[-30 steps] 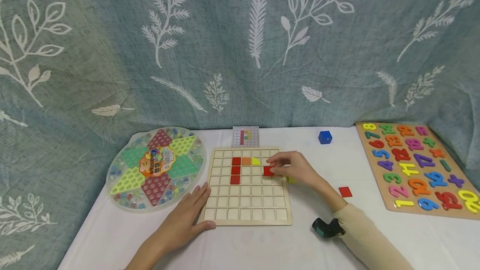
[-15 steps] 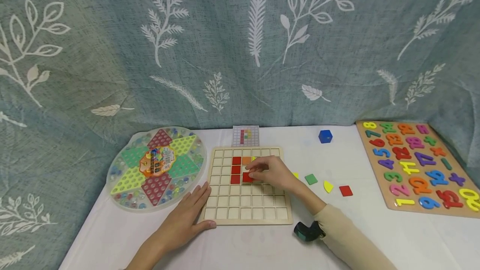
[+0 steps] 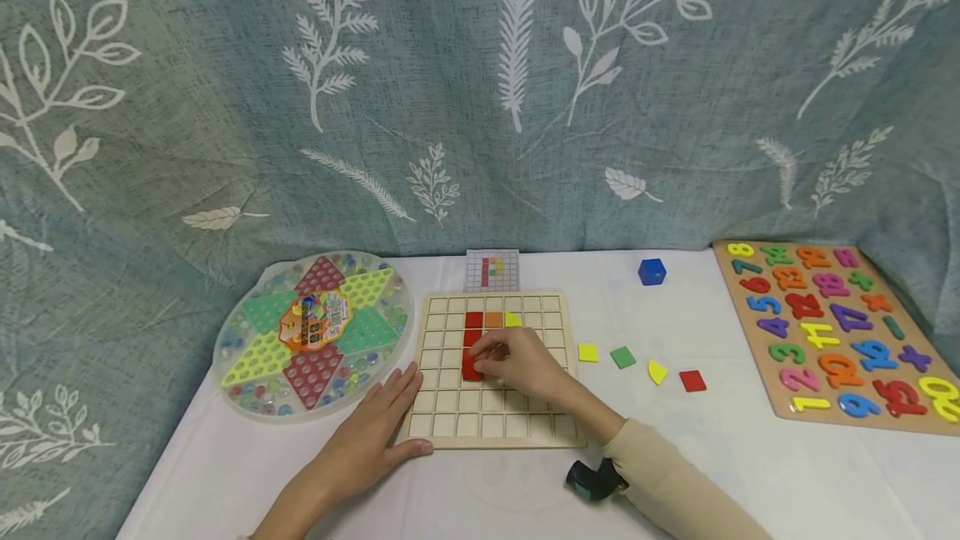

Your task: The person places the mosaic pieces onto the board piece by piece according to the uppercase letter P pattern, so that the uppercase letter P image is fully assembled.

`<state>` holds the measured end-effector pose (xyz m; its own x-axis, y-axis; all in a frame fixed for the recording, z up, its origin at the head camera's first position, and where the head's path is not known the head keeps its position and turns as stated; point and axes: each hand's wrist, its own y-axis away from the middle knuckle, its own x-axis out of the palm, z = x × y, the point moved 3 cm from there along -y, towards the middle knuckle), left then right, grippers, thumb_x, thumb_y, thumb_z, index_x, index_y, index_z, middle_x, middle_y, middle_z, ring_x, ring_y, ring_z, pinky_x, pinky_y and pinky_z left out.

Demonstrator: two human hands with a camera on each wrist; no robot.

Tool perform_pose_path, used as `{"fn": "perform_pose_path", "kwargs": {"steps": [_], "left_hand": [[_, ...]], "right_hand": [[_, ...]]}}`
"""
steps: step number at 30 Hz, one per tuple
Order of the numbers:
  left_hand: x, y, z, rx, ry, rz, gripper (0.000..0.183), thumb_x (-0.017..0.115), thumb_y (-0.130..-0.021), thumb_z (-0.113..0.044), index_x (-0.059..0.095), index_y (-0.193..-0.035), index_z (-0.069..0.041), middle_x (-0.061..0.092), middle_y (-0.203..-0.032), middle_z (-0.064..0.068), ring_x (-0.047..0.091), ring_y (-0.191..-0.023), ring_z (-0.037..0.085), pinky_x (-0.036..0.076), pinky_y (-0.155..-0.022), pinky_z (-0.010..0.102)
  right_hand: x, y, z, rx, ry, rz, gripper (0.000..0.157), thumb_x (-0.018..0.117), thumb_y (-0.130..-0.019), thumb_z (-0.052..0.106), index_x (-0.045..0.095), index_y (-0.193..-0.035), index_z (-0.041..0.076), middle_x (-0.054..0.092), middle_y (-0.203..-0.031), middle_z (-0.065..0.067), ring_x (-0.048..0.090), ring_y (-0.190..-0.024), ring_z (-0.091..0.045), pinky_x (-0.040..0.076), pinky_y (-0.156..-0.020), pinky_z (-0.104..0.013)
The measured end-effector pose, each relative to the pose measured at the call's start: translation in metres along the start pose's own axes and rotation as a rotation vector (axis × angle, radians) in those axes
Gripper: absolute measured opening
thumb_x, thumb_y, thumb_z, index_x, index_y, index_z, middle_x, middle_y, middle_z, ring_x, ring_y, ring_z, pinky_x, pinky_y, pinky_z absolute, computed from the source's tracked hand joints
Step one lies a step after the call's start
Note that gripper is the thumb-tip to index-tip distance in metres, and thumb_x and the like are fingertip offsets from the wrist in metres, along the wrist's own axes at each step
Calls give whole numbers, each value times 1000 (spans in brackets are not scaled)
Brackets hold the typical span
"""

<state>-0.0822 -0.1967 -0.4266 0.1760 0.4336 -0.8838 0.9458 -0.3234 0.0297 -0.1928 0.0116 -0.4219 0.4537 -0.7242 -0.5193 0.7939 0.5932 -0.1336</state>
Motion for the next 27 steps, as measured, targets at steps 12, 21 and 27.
{"fn": "perform_pose_path", "kwargs": {"steps": [12, 21, 27], "left_hand": [[0, -1, -1, 2, -1, -3, 88, 64, -88, -53, 33, -151, 0, 27, -160, 11, 23, -146, 36, 19, -119, 50], [-1, -1, -1, -1, 3, -6, 88, 63, -88, -54, 33, -151, -1, 27, -160, 11, 22, -146, 36, 18, -119, 50], [-1, 0, 0, 3, 0, -11, 88, 63, -88, -54, 34, -151, -1, 27, -160, 10, 23, -146, 35, 19, -119, 49]], "right_hand": [[3, -1, 5, -5, 41, 12, 10, 72, -88, 4, 76, -98, 4, 71, -86, 0, 63, -77, -9, 54, -69, -20], [3, -2, 5, -28, 6, 45, 14, 71, -86, -4, 74, -99, 0, 72, -87, -5, 65, -79, -11, 55, -70, -21], [4, -3, 6, -42, 24, 56, 17, 70, -85, -7, 74, -99, 0, 72, -88, -4, 65, -80, -12, 55, -71, -21]]}}
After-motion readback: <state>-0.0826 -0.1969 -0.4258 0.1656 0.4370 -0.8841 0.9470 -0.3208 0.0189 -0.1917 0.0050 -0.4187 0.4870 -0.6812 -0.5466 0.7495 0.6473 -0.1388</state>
